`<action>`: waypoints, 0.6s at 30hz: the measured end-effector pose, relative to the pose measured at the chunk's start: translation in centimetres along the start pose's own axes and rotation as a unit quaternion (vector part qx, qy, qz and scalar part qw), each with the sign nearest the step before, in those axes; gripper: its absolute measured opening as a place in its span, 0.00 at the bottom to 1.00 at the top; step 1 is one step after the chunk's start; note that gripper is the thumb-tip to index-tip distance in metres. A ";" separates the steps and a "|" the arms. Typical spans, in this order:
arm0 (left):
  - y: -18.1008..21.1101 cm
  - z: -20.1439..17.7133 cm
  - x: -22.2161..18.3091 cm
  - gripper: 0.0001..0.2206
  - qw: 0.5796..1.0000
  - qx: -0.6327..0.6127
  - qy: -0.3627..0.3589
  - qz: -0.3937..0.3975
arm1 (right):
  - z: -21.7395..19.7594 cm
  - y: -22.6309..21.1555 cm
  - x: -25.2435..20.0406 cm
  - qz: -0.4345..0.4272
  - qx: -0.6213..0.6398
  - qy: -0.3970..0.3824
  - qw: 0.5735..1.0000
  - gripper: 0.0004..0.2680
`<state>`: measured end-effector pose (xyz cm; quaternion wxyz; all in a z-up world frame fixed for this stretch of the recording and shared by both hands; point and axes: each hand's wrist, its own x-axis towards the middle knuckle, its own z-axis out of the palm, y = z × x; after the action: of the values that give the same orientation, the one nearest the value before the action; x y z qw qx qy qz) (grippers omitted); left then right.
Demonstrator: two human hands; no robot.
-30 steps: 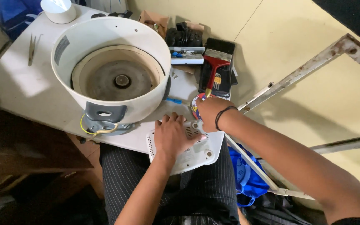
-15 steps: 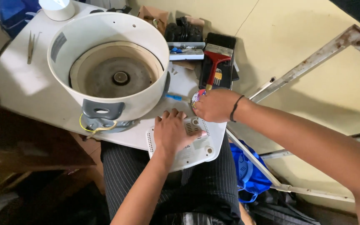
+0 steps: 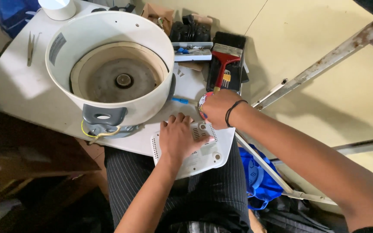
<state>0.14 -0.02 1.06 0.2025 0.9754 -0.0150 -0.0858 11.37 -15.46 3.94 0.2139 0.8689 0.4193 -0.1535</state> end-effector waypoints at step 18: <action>0.7 -0.4 -0.4 0.35 1.000 -0.012 -0.003 -0.017 | -1.5 -1.3 1.8 0.081 0.078 -0.155 0.981 0.11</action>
<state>-0.21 -0.49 1.80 0.2128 0.9727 0.0019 -0.0927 11.58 -12.77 4.10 0.2197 0.8796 0.2960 -0.3007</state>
